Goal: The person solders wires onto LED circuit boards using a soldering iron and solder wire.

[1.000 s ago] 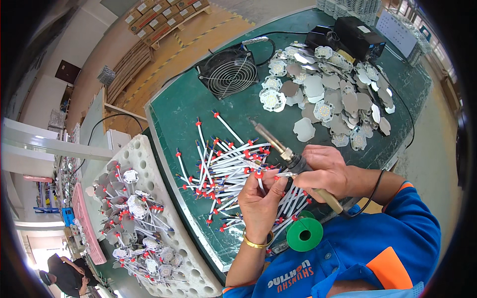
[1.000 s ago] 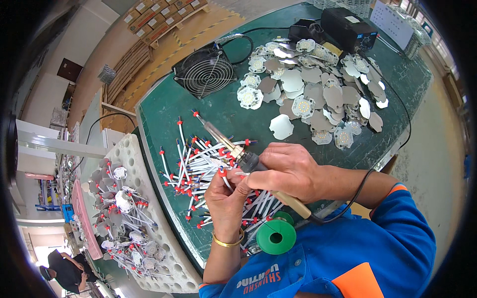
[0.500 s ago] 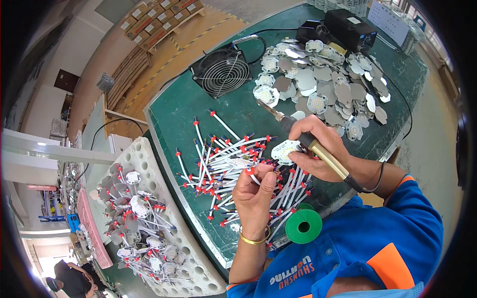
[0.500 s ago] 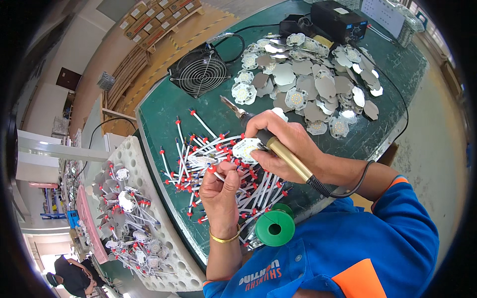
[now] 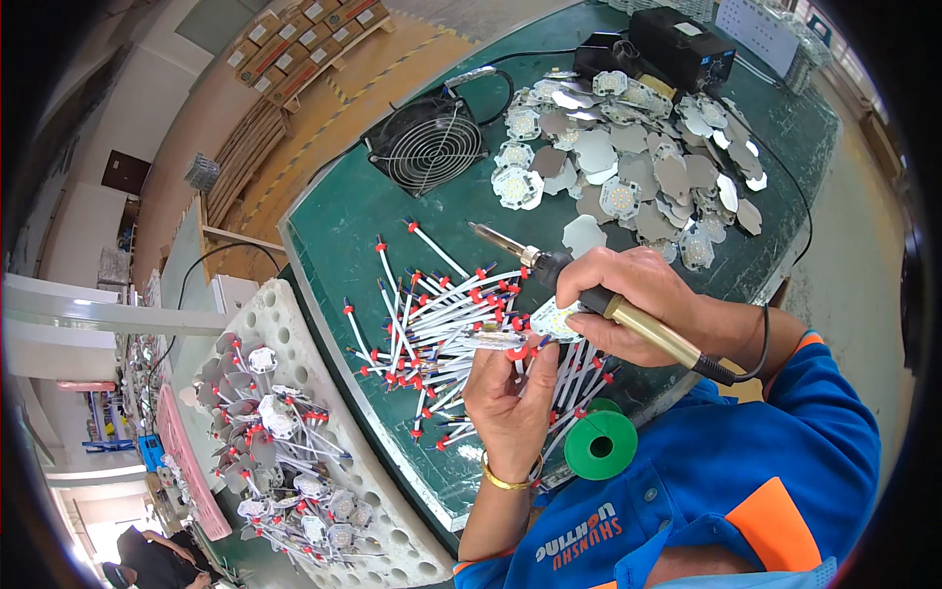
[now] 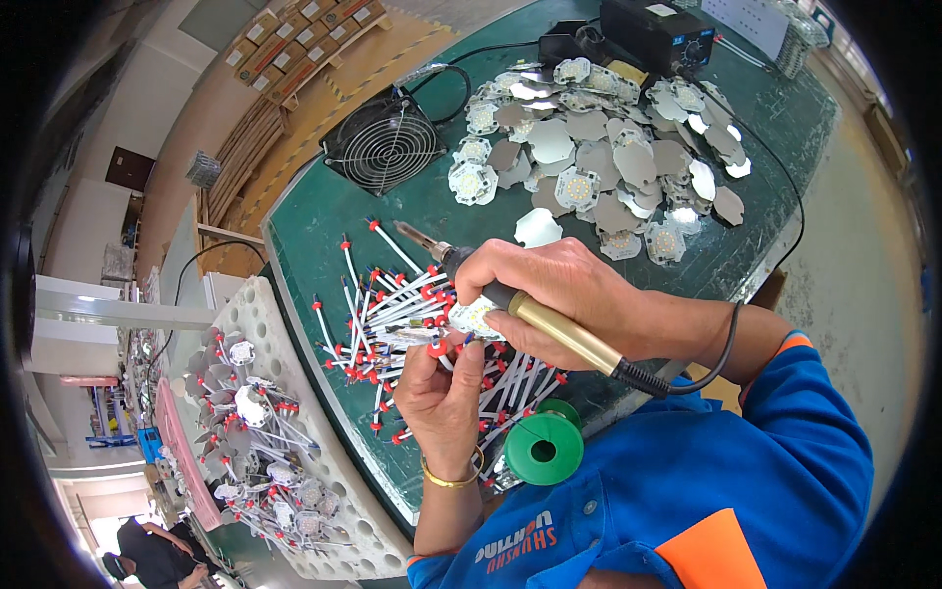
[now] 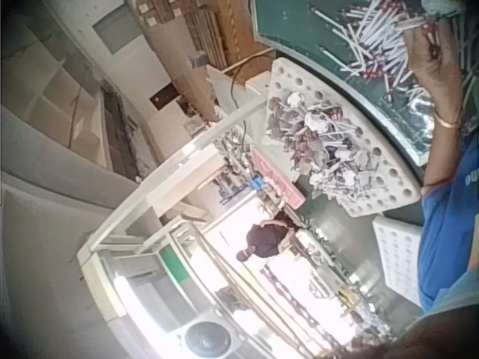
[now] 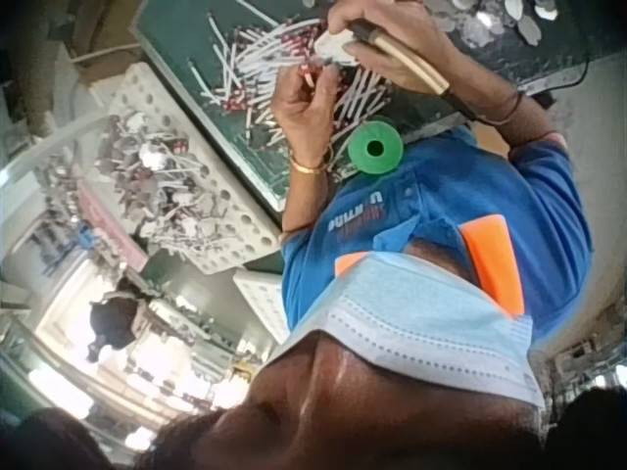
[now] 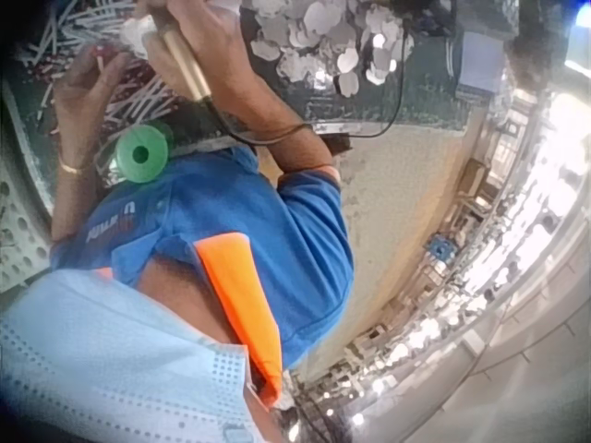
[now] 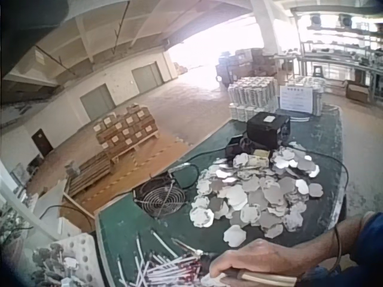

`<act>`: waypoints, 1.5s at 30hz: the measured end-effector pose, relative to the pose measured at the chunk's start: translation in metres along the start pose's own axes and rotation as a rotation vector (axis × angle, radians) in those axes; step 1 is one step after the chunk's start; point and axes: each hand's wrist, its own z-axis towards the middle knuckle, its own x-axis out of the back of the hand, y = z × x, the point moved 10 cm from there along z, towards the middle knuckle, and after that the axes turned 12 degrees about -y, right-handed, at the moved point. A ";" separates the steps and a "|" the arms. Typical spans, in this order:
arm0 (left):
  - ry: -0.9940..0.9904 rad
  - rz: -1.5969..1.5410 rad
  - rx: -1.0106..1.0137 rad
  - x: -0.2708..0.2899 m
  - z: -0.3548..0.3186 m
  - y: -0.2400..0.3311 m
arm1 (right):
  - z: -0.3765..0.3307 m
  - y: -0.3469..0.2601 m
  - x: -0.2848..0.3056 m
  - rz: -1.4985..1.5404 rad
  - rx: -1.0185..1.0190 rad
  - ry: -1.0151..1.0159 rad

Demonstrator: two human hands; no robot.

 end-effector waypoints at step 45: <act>-0.078 -0.166 0.126 0.000 -0.046 -0.008 | -0.095 -0.063 0.004 0.066 0.489 -0.006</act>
